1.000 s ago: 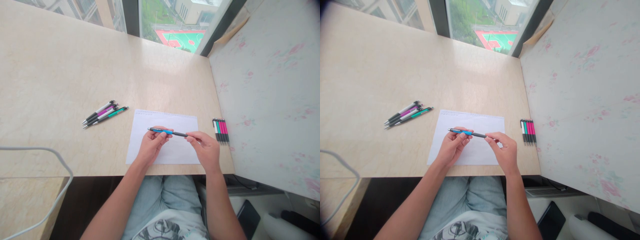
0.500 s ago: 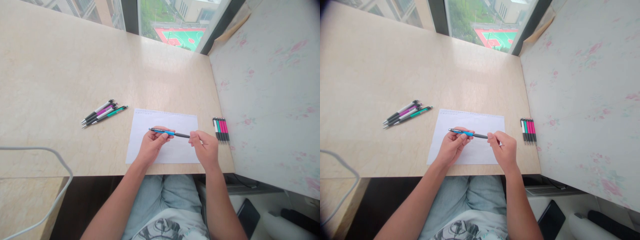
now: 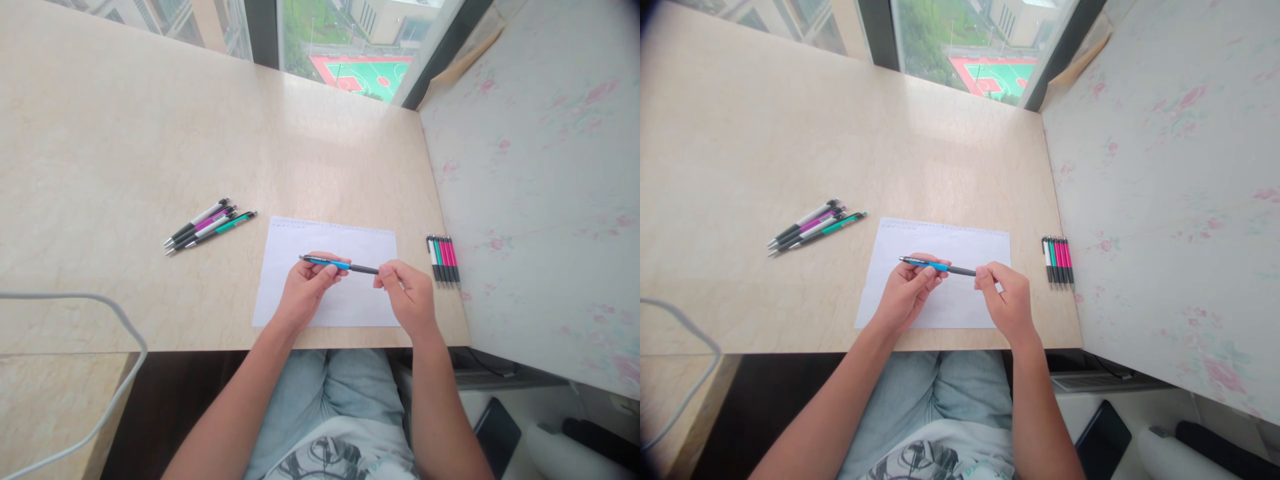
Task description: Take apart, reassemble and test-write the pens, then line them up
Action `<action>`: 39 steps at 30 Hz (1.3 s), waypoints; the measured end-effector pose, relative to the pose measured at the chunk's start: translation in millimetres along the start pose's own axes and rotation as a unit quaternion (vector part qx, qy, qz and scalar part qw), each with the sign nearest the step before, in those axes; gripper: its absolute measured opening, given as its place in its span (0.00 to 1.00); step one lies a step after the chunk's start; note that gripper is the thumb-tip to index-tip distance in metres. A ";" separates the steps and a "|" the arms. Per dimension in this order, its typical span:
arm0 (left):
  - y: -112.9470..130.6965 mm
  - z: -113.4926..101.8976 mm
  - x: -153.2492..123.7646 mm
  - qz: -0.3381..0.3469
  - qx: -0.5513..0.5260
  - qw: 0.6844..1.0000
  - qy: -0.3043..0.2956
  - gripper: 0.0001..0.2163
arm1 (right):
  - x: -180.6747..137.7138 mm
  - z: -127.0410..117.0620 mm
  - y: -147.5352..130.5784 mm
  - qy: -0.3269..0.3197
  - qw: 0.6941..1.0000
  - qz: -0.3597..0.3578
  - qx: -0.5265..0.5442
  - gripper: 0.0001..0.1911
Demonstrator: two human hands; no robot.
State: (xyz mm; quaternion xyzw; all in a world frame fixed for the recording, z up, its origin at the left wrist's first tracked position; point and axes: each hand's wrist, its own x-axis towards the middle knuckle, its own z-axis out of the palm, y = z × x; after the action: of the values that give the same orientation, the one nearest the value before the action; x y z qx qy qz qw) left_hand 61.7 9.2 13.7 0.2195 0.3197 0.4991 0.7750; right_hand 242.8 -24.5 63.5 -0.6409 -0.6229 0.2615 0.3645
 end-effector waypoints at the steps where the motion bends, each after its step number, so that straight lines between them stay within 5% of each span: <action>1: -0.1 -0.1 -0.2 0.000 0.007 1.000 -0.003 0.09 | 0.3 -0.5 0.0 -0.003 1.000 0.004 -0.007 0.21; 8: -0.2 0.4 -0.3 0.007 0.010 1.000 0.004 0.09 | 0.9 2.5 2.4 -0.016 0.999 0.017 0.033 0.14; 13: -2.1 -1.1 0.5 0.005 0.018 1.000 -0.009 0.08 | 0.5 4.4 3.0 -0.026 0.999 0.031 0.009 0.25; 18: -3.3 -2.4 1.4 0.008 0.011 1.000 -0.006 0.08 | 0.6 6.3 5.3 -0.035 0.998 0.031 0.041 0.13; 22: -2.9 -1.4 1.0 0.001 0.026 1.000 -0.011 0.08 | 0.1 7.0 5.9 -0.039 0.998 0.033 0.027 0.23; 27: -2.4 -1.0 1.0 -0.001 0.012 1.000 0.002 0.08 | 1.4 7.0 5.0 -0.030 0.998 0.029 0.041 0.13; 32: -3.3 -2.5 1.0 -0.004 0.028 1.000 -0.004 0.08 | 1.2 7.5 5.4 -0.027 0.999 0.032 -0.001 0.25; 37: -3.6 -3.1 0.7 -0.004 0.024 1.000 0.005 0.09 | -0.2 9.2 5.9 -0.018 0.999 0.016 0.023 0.14; 39: -4.0 -2.8 0.6 -0.007 0.028 1.000 0.002 0.09 | -1.2 9.7 6.3 -0.005 1.000 0.010 0.011 0.16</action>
State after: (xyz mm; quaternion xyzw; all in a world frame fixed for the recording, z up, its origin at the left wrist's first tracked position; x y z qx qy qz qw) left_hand 62.4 8.2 9.0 0.2384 0.3364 0.4851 0.7711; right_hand 238.8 -24.1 52.6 -0.6418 -0.6155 0.2745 0.3659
